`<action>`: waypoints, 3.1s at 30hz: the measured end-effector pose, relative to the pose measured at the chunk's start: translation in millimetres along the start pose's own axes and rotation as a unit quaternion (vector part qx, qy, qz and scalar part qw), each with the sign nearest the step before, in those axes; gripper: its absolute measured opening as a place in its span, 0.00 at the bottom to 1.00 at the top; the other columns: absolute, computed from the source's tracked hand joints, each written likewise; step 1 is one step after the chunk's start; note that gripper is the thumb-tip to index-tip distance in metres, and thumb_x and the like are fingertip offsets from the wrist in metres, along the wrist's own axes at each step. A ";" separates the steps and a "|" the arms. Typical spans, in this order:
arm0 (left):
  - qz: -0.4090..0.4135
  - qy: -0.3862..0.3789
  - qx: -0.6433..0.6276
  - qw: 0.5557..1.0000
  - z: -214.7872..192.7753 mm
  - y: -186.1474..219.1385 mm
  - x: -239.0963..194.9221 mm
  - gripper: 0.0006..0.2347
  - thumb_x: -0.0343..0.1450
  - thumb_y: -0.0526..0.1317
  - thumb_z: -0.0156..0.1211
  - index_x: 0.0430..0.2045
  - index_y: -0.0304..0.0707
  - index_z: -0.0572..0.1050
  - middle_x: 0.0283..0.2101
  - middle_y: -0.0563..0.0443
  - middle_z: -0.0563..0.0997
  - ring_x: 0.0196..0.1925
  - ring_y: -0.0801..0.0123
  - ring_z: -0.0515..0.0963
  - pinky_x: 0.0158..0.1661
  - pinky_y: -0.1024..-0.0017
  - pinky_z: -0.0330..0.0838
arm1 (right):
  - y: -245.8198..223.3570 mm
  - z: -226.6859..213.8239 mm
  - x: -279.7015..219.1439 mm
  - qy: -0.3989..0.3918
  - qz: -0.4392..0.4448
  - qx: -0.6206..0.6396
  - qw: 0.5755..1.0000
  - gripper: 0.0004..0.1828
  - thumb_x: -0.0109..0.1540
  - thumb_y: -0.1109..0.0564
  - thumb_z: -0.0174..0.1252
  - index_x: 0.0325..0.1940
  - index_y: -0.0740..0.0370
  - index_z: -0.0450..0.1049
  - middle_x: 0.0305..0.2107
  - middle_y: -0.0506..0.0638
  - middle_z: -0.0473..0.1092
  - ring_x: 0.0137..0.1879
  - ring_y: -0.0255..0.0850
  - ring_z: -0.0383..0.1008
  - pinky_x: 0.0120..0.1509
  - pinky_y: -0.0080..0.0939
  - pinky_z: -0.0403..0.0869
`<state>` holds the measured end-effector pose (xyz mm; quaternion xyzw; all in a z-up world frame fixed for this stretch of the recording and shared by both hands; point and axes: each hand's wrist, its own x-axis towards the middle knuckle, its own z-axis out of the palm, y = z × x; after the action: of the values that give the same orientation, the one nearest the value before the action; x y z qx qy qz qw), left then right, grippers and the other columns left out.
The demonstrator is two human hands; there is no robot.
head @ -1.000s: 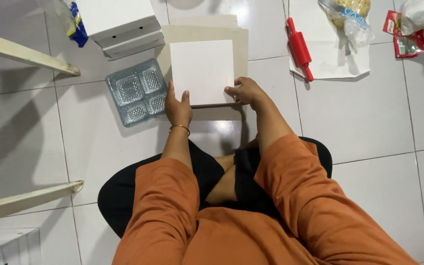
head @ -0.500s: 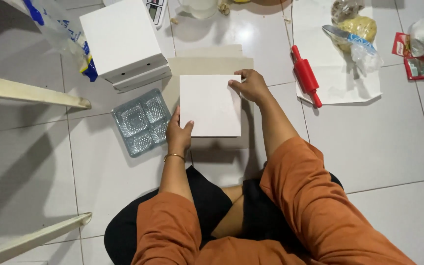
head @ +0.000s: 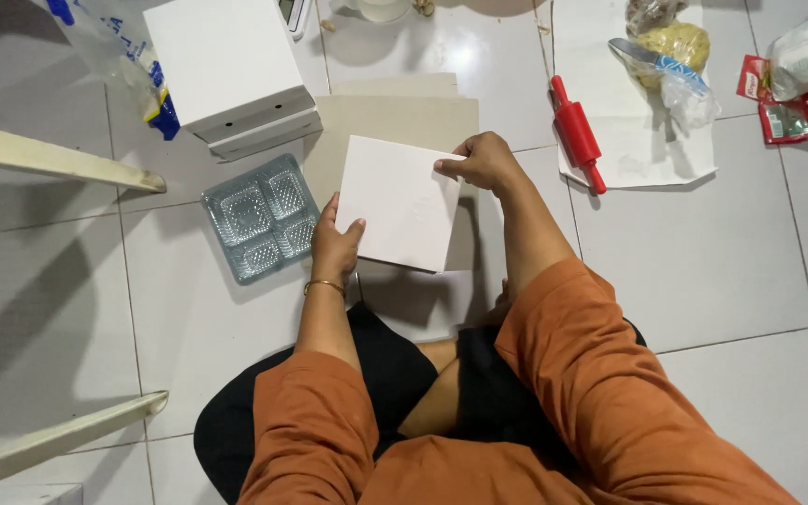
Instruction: The person assembles a white cardboard box by folding its flaps and tucking them into place. They then place a clear plastic tray inside the box and close the lid. The person repeats the process with a second box, folding the cardboard and securing the flaps.
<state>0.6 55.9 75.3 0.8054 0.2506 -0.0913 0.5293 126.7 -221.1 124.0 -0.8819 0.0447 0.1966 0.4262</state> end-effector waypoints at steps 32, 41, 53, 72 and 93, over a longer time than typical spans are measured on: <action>-0.042 0.016 -0.242 0.969 -3.4 1.3 0.1 0.26 0.70 0.40 0.69 0.63 0.35 0.69 0.49 0.36 0.79 0.48 0.56 0.82 0.45 0.62 0.81 | -20.3 7.8 -16.1 0.034 -0.063 0.258 0.963 0.18 0.54 0.53 0.74 0.38 0.70 0.80 0.26 0.56 0.72 0.27 0.38 0.75 0.31 0.36 0.81; -0.045 0.066 -0.265 0.961 2.7 -58.2 49.1 0.16 0.76 0.50 0.61 0.50 0.39 0.78 0.36 0.45 0.83 0.35 0.70 0.83 0.38 0.70 0.81 | -34.5 -3.7 -28.2 -0.080 -0.113 0.354 0.925 0.21 0.51 0.71 0.63 0.49 0.72 0.79 0.37 0.58 0.76 0.32 0.36 0.75 0.36 0.34 0.78; 0.034 0.093 -0.104 0.990 9.2 -0.5 -2.7 0.20 0.78 0.51 0.54 0.59 0.38 0.73 0.57 0.37 0.80 0.63 0.49 0.76 0.60 0.55 0.71 | -30.1 28.3 -24.5 0.037 -0.159 0.329 0.930 0.24 0.59 0.64 0.71 0.58 0.54 0.75 0.42 0.51 0.78 0.48 0.39 0.78 0.55 0.39 0.79; 0.229 0.021 -0.035 0.972 3.9 60.3 -42.0 0.48 0.63 0.74 0.60 0.77 0.66 0.44 0.78 0.28 0.34 0.76 0.22 0.29 0.61 0.16 0.31 | -59.6 39.6 -39.3 0.042 -0.328 0.224 0.917 0.21 0.61 0.56 0.73 0.55 0.69 0.79 0.48 0.65 0.73 0.54 0.52 0.77 0.61 0.46 0.75; 0.317 -0.013 -0.198 0.927 -40.3 76.5 -43.1 0.24 0.76 0.42 0.53 0.71 0.47 0.62 0.77 0.36 0.51 0.80 0.44 0.39 0.75 0.50 0.35 | -98.9 66.3 -73.4 -0.068 -0.348 0.244 0.902 0.29 0.54 0.65 0.70 0.59 0.63 0.72 0.52 0.64 0.70 0.59 0.63 0.73 0.58 0.64 0.76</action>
<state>-2.8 54.8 171.8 0.7207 -0.0119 0.1228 0.6822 63.2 -114.0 187.7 -0.6939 -0.2479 0.0776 0.6716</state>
